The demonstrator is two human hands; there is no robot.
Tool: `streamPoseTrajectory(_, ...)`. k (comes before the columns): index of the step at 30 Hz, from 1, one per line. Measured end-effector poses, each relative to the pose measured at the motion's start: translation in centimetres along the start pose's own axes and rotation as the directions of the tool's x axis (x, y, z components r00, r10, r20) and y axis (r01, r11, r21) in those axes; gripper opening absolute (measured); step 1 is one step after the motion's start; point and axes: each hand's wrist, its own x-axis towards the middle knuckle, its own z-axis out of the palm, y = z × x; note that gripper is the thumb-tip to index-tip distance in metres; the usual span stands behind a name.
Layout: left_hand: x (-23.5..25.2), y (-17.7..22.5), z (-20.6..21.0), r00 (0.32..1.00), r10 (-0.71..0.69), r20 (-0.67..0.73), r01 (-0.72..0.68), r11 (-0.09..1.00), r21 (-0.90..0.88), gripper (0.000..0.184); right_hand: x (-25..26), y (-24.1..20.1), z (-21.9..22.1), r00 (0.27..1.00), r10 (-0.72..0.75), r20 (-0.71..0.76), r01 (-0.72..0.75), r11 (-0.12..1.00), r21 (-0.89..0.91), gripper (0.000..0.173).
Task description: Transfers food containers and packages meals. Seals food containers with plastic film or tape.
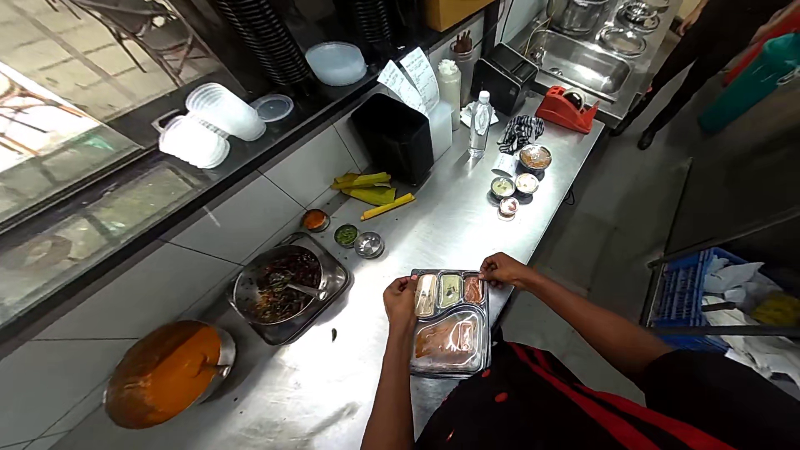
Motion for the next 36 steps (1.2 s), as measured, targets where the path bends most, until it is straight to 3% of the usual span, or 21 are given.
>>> streamPoseTrajectory(2, 0.1, -0.4, 0.0, 0.996, 0.086, -0.025, -0.082, 0.987, 0.138, 0.023, -0.6, 0.7, 0.6, 0.999, -0.001, -0.048, 0.009, 0.985, 0.173, 0.014)
streamPoseTrajectory(3, -0.3, -0.1, 0.0, 0.984, 0.176, -0.005, -0.167, 0.942, 0.292, 0.026, -0.5, 0.7, 0.8, 0.998, -0.002, -0.061, 0.017, 0.969, 0.245, 0.013)
streamPoseTrajectory(5, -0.5, 1.6, 0.4, 0.919, 0.36, 0.163, -0.385, 0.72, 0.578, 0.043, 0.2, 0.1, 1.2, 0.997, -0.011, -0.075, 0.033, 0.953, 0.3, 0.01)
streamPoseTrajectory(7, 0.3, 3.7, 2.1, 0.806, 0.437, 0.4, -0.586, 0.484, 0.65, 0.04, 1.5, -0.9, 1.1, 0.999, -0.025, -0.047, 0.036, 0.967, 0.253, 0.009)
streamPoseTrajectory(8, 0.9, 4.8, 3.0, 0.776, 0.387, 0.498, -0.63, 0.435, 0.643, 0.034, 2.4, -1.5, 1.0, 0.999, -0.032, -0.018, 0.035, 0.978, 0.206, 0.01)
streamPoseTrajectory(9, 1.9, 5.8, 3.9, 0.783, 0.266, 0.562, -0.617, 0.444, 0.649, 0.033, 3.4, -2.1, 0.8, 0.999, -0.039, 0.016, 0.037, 0.987, 0.154, 0.012)
streamPoseTrajectory(11, 4.3, 7.0, 4.7, 0.804, 0.04, 0.593, -0.505, 0.572, 0.646, 0.035, 5.5, -3.3, 0.4, 0.997, -0.046, 0.062, 0.041, 0.995, 0.091, 0.016)
streamPoseTrajectory(15, 6.7, 7.7, 2.1, 0.814, -0.108, 0.571, -0.24, 0.832, 0.5, 0.034, 8.4, -4.6, 1.3, 0.982, -0.146, -0.121, 0.142, 0.989, -0.039, 0.026)
streamPoseTrajectory(18, 4.0, 7.5, 0.0, 0.851, -0.098, 0.516, -0.127, 0.915, 0.384, 0.032, 7.1, -4.0, 2.7, 0.958, -0.22, -0.184, 0.176, 0.957, -0.231, 0.03)
streamPoseTrajectory(23, 3.7, 3.5, -0.3, 0.942, 0.026, 0.335, -0.119, 0.958, 0.262, 0.025, 1.3, 0.4, 3.4, 0.964, -0.184, -0.192, 0.167, 0.981, -0.1, 0.027)
streamPoseTrajectory(27, 1.7, 4.2, -1.2, 0.911, 0.006, 0.412, -0.134, 0.95, 0.281, 0.029, 0.7, 1.0, 3.1, 0.959, -0.127, -0.252, 0.113, 0.991, -0.069, 0.023)
streamPoseTrajectory(30, 1.1, 4.6, -1.7, 0.909, -0.032, 0.415, -0.079, 0.966, 0.247, 0.03, 2.1, -0.8, 3.1, 0.944, -0.149, -0.296, 0.079, 0.969, -0.234, 0.024)
streamPoseTrajectory(33, 1.1, 3.6, -1.2, 0.937, 0.018, 0.349, -0.089, 0.978, 0.188, 0.03, 1.9, -3.8, 5.8, 0.879, -0.346, -0.327, 0.133, 0.838, -0.53, 0.033)
streamPoseTrajectory(36, 1.6, 2.8, -0.8, 0.951, 0.029, 0.307, -0.075, 0.988, 0.137, 0.026, 2.2, -5.2, 9.9, 0.823, -0.503, -0.265, 0.215, 0.708, -0.673, 0.016)
